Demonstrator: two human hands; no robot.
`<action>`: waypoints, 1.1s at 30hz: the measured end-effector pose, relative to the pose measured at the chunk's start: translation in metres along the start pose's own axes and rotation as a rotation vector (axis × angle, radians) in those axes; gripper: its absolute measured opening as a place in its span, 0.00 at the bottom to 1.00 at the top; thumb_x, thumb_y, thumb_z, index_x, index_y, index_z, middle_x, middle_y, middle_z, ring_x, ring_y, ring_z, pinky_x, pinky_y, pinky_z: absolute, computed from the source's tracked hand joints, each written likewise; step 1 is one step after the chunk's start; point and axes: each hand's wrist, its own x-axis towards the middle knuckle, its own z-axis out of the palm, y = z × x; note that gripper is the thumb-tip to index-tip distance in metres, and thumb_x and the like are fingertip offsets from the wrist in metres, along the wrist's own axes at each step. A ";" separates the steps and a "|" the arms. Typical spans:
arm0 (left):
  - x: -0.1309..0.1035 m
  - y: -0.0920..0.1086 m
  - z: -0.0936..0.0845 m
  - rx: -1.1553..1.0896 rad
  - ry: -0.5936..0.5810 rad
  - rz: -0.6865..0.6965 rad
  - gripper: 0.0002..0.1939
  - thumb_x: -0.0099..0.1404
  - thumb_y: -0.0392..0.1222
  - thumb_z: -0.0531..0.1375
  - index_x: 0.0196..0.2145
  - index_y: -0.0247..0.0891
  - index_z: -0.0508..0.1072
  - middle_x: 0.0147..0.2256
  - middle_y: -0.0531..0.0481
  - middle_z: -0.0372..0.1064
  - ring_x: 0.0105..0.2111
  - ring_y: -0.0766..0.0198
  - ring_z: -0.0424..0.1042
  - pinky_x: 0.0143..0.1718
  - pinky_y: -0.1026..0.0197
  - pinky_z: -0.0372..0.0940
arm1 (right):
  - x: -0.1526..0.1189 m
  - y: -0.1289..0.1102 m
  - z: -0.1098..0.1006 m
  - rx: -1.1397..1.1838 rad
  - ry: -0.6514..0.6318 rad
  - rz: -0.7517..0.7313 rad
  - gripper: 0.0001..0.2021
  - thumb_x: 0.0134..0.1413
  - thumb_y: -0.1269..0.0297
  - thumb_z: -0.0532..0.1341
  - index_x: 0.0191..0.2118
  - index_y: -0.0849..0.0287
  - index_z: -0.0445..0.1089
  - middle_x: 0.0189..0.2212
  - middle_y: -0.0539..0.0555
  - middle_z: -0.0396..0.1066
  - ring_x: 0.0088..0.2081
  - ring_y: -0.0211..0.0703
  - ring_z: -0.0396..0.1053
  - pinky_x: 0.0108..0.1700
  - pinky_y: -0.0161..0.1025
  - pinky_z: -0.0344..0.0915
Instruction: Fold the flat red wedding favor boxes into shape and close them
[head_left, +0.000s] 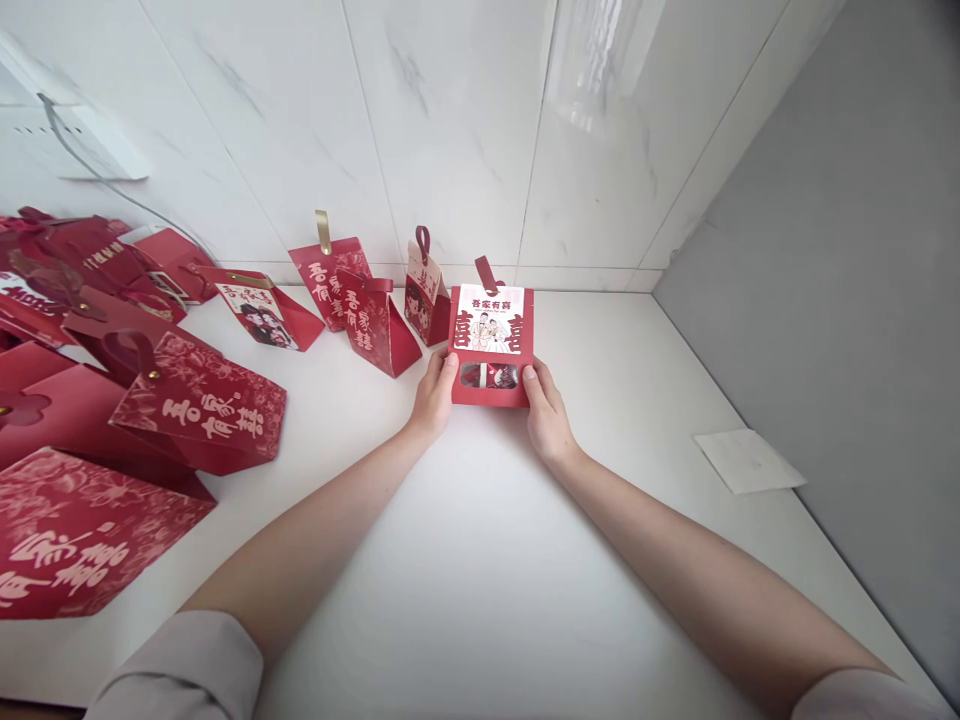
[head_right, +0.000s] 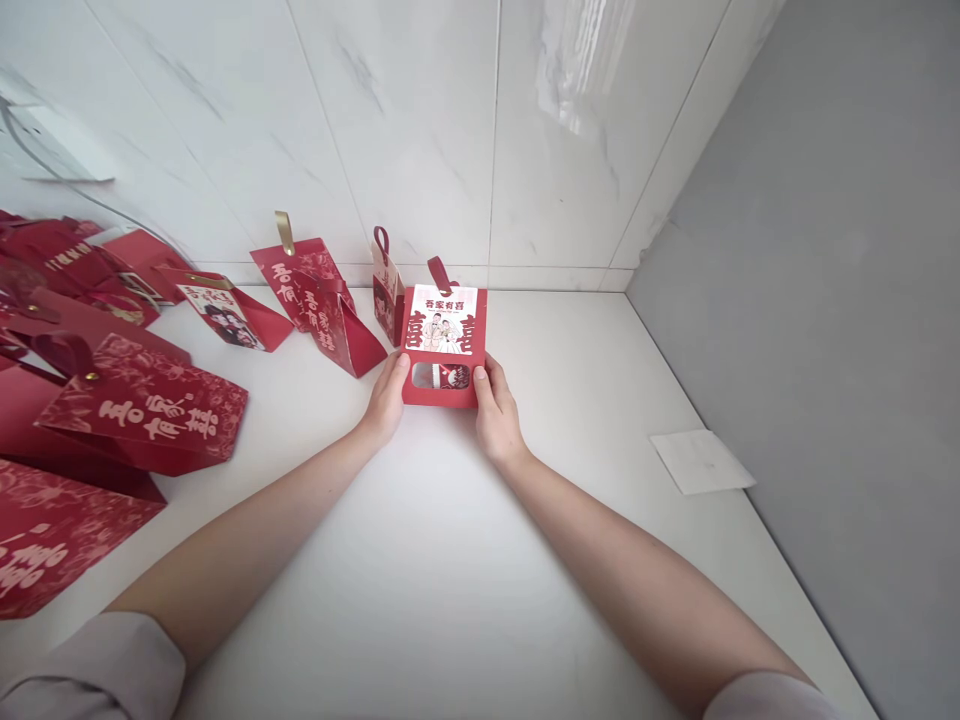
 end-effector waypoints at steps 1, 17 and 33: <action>0.000 0.000 0.000 0.003 -0.002 0.002 0.24 0.70 0.61 0.50 0.52 0.41 0.68 0.55 0.46 0.69 0.56 0.55 0.67 0.59 0.53 0.60 | 0.000 0.000 0.000 -0.006 0.001 0.000 0.23 0.64 0.44 0.53 0.58 0.48 0.66 0.61 0.50 0.65 0.63 0.48 0.60 0.66 0.50 0.54; 0.002 -0.006 -0.001 -0.023 0.017 -0.002 0.24 0.69 0.61 0.51 0.51 0.41 0.69 0.53 0.46 0.71 0.55 0.54 0.68 0.57 0.52 0.62 | 0.002 0.003 -0.001 -0.010 -0.007 0.007 0.20 0.64 0.45 0.54 0.53 0.50 0.66 0.56 0.52 0.70 0.58 0.49 0.66 0.61 0.50 0.61; -0.001 -0.002 -0.001 0.011 0.039 0.031 0.24 0.70 0.60 0.51 0.53 0.42 0.67 0.54 0.44 0.69 0.55 0.54 0.68 0.57 0.51 0.64 | 0.002 0.003 -0.001 -0.022 -0.005 -0.006 0.21 0.64 0.46 0.54 0.56 0.51 0.64 0.59 0.53 0.67 0.60 0.49 0.64 0.63 0.50 0.59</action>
